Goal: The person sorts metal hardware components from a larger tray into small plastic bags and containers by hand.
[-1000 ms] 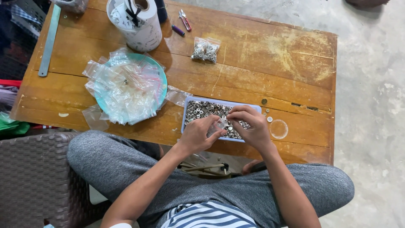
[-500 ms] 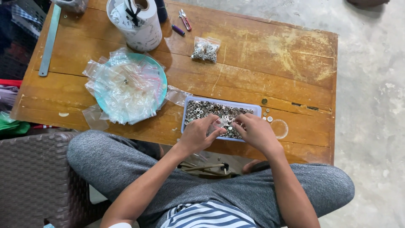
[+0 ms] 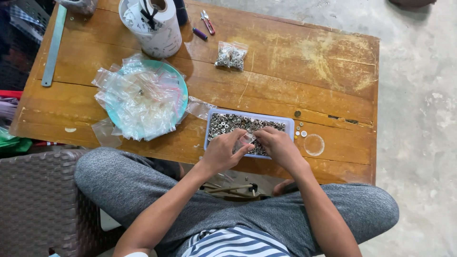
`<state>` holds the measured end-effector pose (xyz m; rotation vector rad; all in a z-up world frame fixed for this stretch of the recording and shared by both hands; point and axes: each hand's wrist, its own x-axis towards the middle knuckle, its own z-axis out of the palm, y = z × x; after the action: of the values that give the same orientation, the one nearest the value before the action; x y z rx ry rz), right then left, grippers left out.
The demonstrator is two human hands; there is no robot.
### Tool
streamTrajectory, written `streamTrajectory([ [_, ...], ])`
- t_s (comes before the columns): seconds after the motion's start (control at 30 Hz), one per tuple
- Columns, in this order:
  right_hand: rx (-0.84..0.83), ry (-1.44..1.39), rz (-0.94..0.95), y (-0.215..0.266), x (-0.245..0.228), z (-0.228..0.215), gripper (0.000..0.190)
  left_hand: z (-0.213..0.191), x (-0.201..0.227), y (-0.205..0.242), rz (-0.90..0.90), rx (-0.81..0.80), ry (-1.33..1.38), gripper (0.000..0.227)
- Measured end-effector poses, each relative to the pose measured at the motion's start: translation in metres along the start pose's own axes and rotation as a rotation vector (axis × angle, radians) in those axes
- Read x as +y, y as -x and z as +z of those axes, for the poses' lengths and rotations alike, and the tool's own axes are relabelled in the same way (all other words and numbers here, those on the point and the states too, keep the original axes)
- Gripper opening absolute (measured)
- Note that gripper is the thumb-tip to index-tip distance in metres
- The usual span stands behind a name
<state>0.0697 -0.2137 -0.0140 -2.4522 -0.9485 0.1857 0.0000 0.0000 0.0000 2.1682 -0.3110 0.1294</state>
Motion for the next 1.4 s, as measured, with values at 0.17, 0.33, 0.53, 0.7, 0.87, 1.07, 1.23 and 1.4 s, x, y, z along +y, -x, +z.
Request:
streamTrajectory([
  [0.17, -0.014, 0.019, 0.048, 0.002, -0.001, -0.012, 0.027, 0.006, -0.004, 0.002, -0.002, -0.01, -0.002, 0.032],
  [0.33, -0.044, 0.051, 0.124, 0.002, -0.013, -0.023, 0.032, 0.001, 0.002, 0.001, -0.022, -0.027, 0.006, 0.032],
  [0.53, 0.039, -0.074, 0.205, -0.001, -0.021, -0.023, 0.016, 0.004, -0.001, 0.001, -0.017, -0.033, -0.005, 0.033],
  [0.7, 0.353, -0.339, -0.187, -0.005, -0.046, -0.04, 0.011, 0.008, -0.006, 0.002, -0.006, -0.035, -0.013, 0.033],
  [0.87, 0.367, -0.38, -0.246, -0.002, -0.05, -0.037, 0.014, 0.005, 0.003, 0.001, -0.012, -0.049, 0.02, 0.037],
  [1.07, 0.34, -0.389, -0.205, -0.002, -0.046, -0.046, 0.01, 0.007, -0.004, 0.001, -0.035, -0.023, 0.046, 0.035],
  [1.23, 0.244, -0.454, -0.185, -0.001, -0.056, -0.044, 0.018, 0.015, -0.016, 0.003, -0.058, -0.003, -0.033, 0.043],
  [1.4, 0.243, -0.441, -0.145, -0.002, -0.041, -0.036, 0.014, -0.004, 0.007, -0.003, -0.046, -0.072, 0.311, 0.062],
])
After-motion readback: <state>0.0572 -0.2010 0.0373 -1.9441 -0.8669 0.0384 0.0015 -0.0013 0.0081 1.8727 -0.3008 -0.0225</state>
